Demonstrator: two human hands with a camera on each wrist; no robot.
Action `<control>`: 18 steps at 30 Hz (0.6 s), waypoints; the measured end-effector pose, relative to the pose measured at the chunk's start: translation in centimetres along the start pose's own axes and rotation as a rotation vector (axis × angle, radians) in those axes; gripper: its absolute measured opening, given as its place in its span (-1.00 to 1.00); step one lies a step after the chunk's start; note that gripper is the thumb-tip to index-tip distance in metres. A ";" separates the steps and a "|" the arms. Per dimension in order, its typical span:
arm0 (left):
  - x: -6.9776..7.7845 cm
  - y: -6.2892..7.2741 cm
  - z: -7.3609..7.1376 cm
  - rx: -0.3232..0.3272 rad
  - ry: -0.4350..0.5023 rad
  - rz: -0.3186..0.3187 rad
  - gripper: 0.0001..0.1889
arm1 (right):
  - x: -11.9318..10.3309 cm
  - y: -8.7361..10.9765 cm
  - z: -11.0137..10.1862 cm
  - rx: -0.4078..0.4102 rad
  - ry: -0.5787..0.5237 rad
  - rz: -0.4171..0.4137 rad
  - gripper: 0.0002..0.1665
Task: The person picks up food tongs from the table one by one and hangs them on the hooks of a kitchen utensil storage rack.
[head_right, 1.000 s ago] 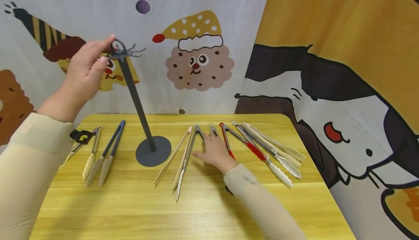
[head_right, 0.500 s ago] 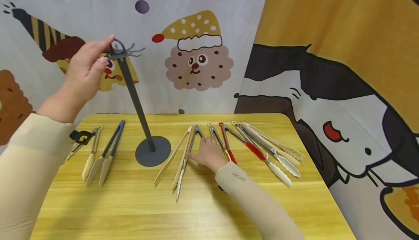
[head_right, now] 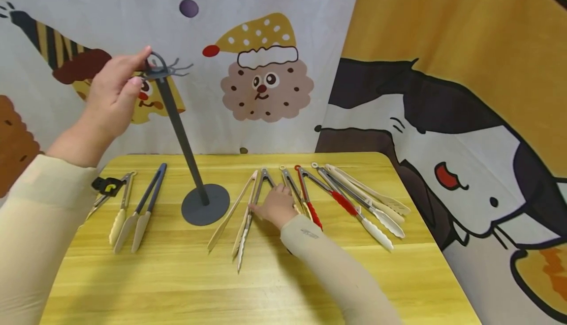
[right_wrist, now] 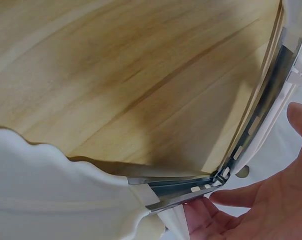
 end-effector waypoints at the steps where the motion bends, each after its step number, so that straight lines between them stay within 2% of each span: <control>1: 0.0 0.0 0.0 0.000 0.000 0.002 -0.49 | 0.0 0.0 0.1 -0.002 0.009 0.005 0.29; 10: 0.0 0.0 0.1 -0.003 -0.009 0.003 -0.49 | 0.3 -0.3 0.4 -0.025 0.005 0.075 0.43; 18: 0.0 0.0 0.0 0.017 0.001 0.020 -0.47 | 0.3 -0.2 0.1 -0.082 -0.056 0.123 0.47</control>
Point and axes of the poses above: each hand's wrist, its own y-axis away from the middle knuckle, its own z-axis out of the palm, x = y × z, the point moved 8 cm from there along -y, towards the middle knuckle, and after that the axes turned 11 degrees about x, right-handed, at the moved point
